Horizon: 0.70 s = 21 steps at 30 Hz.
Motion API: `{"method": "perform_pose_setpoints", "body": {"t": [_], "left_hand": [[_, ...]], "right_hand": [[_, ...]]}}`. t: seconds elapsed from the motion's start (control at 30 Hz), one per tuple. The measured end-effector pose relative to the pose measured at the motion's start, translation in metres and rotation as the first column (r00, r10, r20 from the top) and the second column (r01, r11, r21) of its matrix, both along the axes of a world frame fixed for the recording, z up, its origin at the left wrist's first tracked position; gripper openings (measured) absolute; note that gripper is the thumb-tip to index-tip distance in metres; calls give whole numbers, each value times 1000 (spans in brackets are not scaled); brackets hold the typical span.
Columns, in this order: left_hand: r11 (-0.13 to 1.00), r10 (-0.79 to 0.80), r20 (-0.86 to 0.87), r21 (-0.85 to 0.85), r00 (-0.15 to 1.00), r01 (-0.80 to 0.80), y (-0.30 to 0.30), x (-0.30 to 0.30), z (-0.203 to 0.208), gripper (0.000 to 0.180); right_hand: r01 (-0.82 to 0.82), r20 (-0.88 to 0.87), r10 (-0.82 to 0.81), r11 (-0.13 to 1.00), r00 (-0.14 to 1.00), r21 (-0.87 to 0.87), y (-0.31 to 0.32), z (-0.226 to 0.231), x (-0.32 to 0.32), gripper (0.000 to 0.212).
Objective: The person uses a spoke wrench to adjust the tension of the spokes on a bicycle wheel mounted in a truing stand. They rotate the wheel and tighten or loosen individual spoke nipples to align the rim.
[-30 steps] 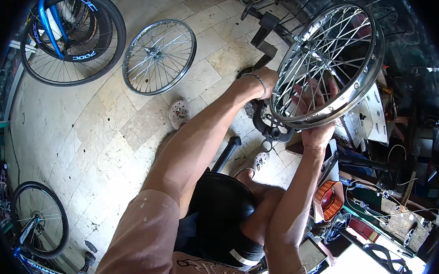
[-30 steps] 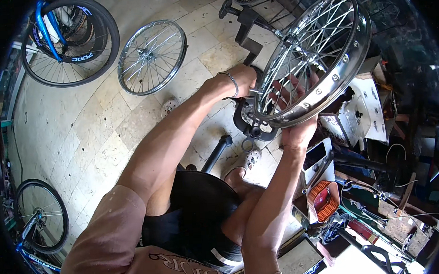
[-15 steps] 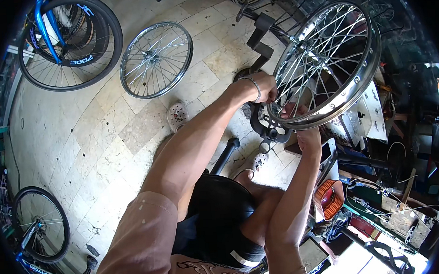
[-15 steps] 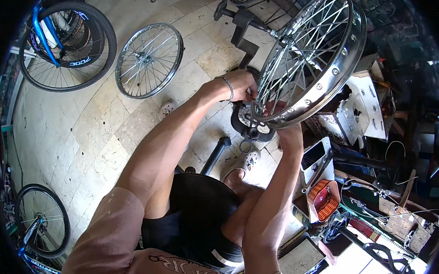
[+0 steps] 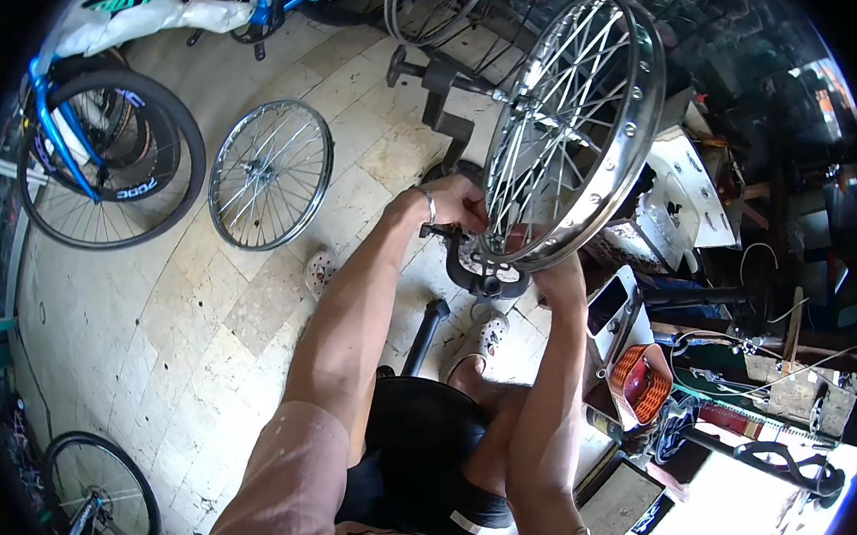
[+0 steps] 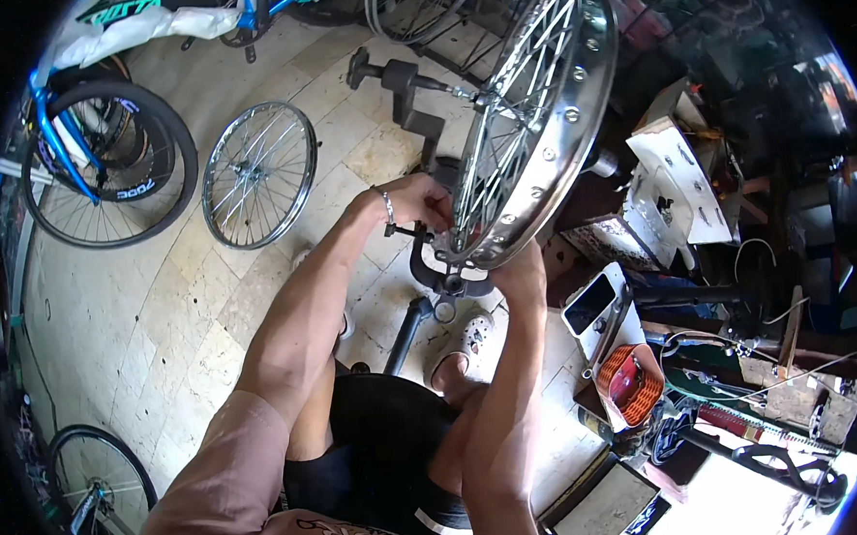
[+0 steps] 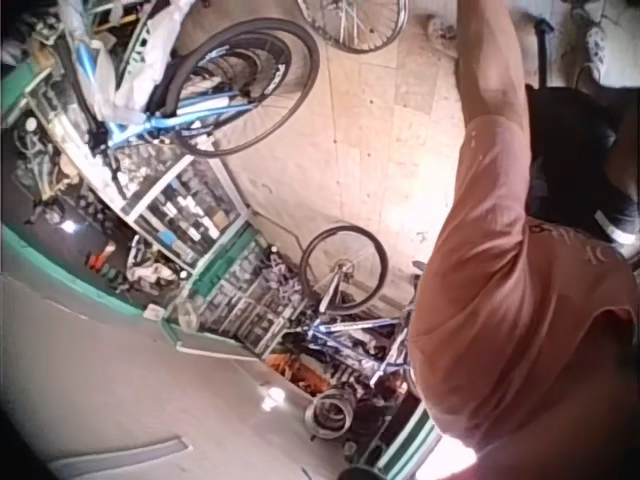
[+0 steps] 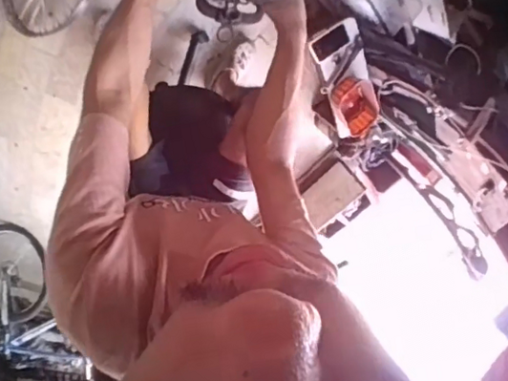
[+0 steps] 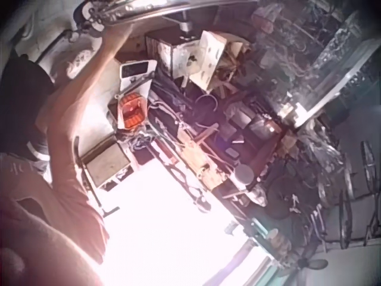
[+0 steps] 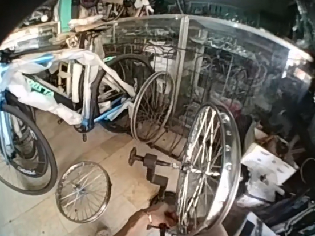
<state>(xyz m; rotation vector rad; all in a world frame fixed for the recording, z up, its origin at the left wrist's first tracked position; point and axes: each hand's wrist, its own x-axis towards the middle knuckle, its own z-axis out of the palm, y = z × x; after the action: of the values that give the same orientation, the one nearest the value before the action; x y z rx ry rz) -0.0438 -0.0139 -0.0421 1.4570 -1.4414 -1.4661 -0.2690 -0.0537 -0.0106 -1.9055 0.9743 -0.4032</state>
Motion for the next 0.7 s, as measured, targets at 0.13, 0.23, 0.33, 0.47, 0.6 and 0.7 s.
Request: {"method": "perform_pose_setpoints", "body": {"t": [0.13,0.23,0.33,0.47,0.6,0.7], "left_hand": [[997,-53,-106,43,993,58,-14,-10,7,18],[978,7,-235,205,972,43,-16,-3,13,13],[955,-125,308,-221,943,199,-5,1,0,19],[972,94,680,-220,727,80,23,-54,61,14],[988,26,626,-134,779,75,21,-44,81,14],[993,-40,511,-76,859,92,11,-32,86,14]], "right_hand": [[160,-74,-169,980,983,-114,0,0,0,25],[159,-175,-175,982,969,-104,13,24,14,24],[174,-158,-192,977,968,-125,15,20,30,20],[190,-106,-189,982,976,4,10,24,20,18],[40,-265,-67,994,962,-104,5,23,18,18],[52,-262,-62,998,963,-46,1,19,15,20]]}}
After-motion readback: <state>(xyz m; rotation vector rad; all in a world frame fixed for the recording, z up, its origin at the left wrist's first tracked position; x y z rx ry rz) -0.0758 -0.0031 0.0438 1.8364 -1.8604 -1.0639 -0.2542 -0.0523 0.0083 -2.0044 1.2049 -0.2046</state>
